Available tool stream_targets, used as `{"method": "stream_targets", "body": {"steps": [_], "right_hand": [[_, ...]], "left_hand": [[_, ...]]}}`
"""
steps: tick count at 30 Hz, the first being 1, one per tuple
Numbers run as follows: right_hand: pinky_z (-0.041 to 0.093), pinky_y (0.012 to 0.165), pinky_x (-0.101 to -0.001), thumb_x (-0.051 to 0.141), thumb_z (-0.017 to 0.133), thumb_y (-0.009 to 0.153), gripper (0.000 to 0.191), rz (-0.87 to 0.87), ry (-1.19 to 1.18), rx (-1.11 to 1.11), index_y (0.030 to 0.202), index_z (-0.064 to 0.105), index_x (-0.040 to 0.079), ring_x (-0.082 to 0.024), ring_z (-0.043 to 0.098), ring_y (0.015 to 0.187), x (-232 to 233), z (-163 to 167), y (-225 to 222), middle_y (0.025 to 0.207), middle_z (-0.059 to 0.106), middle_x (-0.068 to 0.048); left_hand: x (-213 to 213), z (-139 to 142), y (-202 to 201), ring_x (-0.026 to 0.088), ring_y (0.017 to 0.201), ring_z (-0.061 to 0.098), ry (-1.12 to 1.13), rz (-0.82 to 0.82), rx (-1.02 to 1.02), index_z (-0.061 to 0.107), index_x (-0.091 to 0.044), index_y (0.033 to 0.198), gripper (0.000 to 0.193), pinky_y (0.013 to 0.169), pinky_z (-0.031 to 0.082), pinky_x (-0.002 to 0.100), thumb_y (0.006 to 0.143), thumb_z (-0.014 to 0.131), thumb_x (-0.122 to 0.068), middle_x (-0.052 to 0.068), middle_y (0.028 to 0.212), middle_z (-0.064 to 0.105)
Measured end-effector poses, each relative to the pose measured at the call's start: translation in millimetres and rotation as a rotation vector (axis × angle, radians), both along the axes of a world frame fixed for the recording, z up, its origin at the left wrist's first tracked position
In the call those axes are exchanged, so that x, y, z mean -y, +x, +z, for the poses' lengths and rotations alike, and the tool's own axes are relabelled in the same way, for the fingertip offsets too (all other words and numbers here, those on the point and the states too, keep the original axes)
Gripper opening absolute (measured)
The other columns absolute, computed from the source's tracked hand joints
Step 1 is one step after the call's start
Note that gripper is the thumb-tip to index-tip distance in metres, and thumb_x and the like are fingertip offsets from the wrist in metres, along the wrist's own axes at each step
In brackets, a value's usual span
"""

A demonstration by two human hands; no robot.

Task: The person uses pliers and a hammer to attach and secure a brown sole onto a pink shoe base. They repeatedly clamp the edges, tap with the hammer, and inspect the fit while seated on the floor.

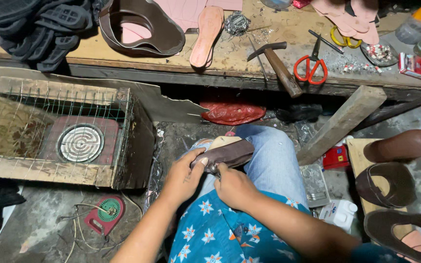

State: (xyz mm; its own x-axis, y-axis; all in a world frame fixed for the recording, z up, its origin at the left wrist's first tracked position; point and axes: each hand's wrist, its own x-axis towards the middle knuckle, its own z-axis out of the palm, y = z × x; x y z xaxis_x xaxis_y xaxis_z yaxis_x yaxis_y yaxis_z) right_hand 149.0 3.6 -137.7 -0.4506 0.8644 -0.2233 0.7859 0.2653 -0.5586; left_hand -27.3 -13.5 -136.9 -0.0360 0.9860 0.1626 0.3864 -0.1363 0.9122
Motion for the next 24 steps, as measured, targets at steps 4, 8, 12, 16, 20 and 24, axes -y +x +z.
{"method": "stream_targets", "body": {"steps": [4, 8, 12, 16, 20, 24], "right_hand": [[0.052, 0.088, -0.0545, 0.022, 0.056, 0.093, 0.033, -0.006, -0.083, 0.167, 0.115, 0.056, -0.003, -0.044, 0.069, 0.096, -4.7, -10.4, -4.7, 0.097, 0.071, -0.026], [0.051, 0.083, -0.054, 0.016, 0.062, 0.087, 0.038, 0.098, -0.033, -0.031, 0.116, 0.054, -0.006, -0.046, 0.067, 0.097, -10.6, -10.3, 2.7, 0.102, 0.068, -0.029], [0.051, 0.069, -0.0546, 0.013, 0.064, 0.087, 0.035, 0.0, -0.75, -0.34, 0.117, 0.061, -0.005, -0.021, 0.058, 0.069, -26.4, -1.9, 9.7, 0.08, 0.063, -0.016], [0.057, 0.076, -0.0421, 0.014, 0.06, 0.083, 0.032, -0.312, -1.185, -0.482, 0.114, 0.062, 0.007, -0.017, 0.069, 0.076, -34.6, 11.5, 11.8, 0.088, 0.072, -0.005], [0.053, 0.068, -0.0574, 0.019, 0.057, 0.095, 0.027, -0.22, -0.968, -0.312, 0.111, 0.059, -0.002, -0.031, 0.063, 0.064, -22.9, 17.3, 10.6, 0.08, 0.063, -0.019], [0.053, 0.087, -0.0528, 0.022, 0.055, 0.095, 0.037, -0.012, -0.151, -0.151, 0.125, 0.06, 0.001, -0.043, 0.068, 0.097, -8.8, 8.8, 3.1, 0.105, 0.07, -0.028]], "left_hand": [[-11.3, 3.2, -3.7, 0.034, 0.078, 0.074, -0.365, -0.009, -0.059, 0.068, -0.006, 0.12, 0.039, 0.073, 0.056, 0.041, 0.09, 0.065, -0.03, 0.02, 0.093, 0.078], [-10.2, 0.4, -6.6, 0.036, 0.092, 0.073, -0.141, -0.052, -0.097, 0.07, -0.005, 0.114, 0.032, 0.08, 0.056, 0.042, 0.092, 0.064, -0.027, 0.021, 0.101, 0.075], [-7.4, -5.7, -6.7, 0.042, 0.096, 0.069, -0.062, -0.028, -0.196, 0.07, -0.006, 0.111, 0.028, 0.082, 0.054, 0.047, 0.093, 0.064, -0.026, 0.022, 0.104, 0.073], [-5.5, -7.8, -5.9, 0.041, 0.095, 0.069, -0.061, -0.022, -0.206, 0.069, -0.006, 0.111, 0.027, 0.082, 0.054, 0.047, 0.091, 0.063, -0.024, 0.021, 0.102, 0.072], [-2.8, -7.0, -5.8, 0.042, 0.093, 0.069, -0.051, -0.028, -0.206, 0.069, -0.007, 0.111, 0.027, 0.079, 0.054, 0.047, 0.09, 0.064, -0.024, 0.021, 0.101, 0.072], [-7.5, -5.7, -4.5, 0.042, 0.09, 0.07, -0.037, -0.005, -0.175, 0.07, -0.007, 0.107, 0.027, 0.076, 0.055, 0.047, 0.092, 0.067, -0.03, 0.021, 0.097, 0.073]]}}
